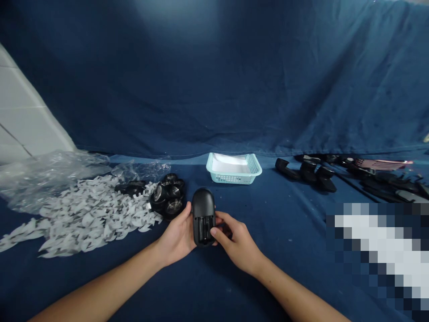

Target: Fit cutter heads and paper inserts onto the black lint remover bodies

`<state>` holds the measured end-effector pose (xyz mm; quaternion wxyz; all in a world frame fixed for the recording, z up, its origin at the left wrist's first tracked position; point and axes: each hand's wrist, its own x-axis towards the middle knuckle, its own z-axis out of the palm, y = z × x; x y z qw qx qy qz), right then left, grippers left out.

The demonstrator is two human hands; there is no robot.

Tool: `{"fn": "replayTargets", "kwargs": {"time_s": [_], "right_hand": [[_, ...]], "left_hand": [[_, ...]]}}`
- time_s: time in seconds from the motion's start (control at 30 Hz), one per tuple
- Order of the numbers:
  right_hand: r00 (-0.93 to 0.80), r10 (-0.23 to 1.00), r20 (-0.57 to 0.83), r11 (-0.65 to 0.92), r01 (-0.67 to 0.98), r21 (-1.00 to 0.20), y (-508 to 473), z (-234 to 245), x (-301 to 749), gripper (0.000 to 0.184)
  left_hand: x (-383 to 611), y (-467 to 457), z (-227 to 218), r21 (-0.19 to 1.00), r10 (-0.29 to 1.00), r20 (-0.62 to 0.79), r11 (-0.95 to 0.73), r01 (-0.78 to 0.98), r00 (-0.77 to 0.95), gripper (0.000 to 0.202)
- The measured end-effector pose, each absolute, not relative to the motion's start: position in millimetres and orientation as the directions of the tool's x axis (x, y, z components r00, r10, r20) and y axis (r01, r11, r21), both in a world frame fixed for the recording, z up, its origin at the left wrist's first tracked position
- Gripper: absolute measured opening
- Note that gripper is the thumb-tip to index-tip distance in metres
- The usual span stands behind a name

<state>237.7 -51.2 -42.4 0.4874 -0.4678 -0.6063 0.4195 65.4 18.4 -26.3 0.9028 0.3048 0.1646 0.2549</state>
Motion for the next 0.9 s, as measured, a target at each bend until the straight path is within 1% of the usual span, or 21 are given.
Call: {"fn": "replayTargets", "kwargs": {"time_s": [0.33, 0.53, 0.9], "right_hand": [[-0.093, 0.976, 0.197, 0.211, 0.174, -0.962, -51.0, -40.0, 238.5, 0.028], [-0.106, 0.975, 0.194, 0.21, 0.169, -0.963, -52.0, -40.5, 238.1, 0.029], [-0.091, 0.979, 0.182, 0.195, 0.165, -0.967, -51.6, -40.6, 238.1, 0.03]], "left_hand": [[66.6, 18.1, -27.3, 0.655, 0.559, -0.139, 0.671, -0.347, 0.818, 0.061], [67.0, 17.0, -25.0, 0.669, 0.568, -0.148, 0.66, -0.341, 0.81, 0.062], [66.9, 19.1, -29.3, 0.66, 0.573, -0.174, 0.672, -0.337, 0.801, 0.061]]}}
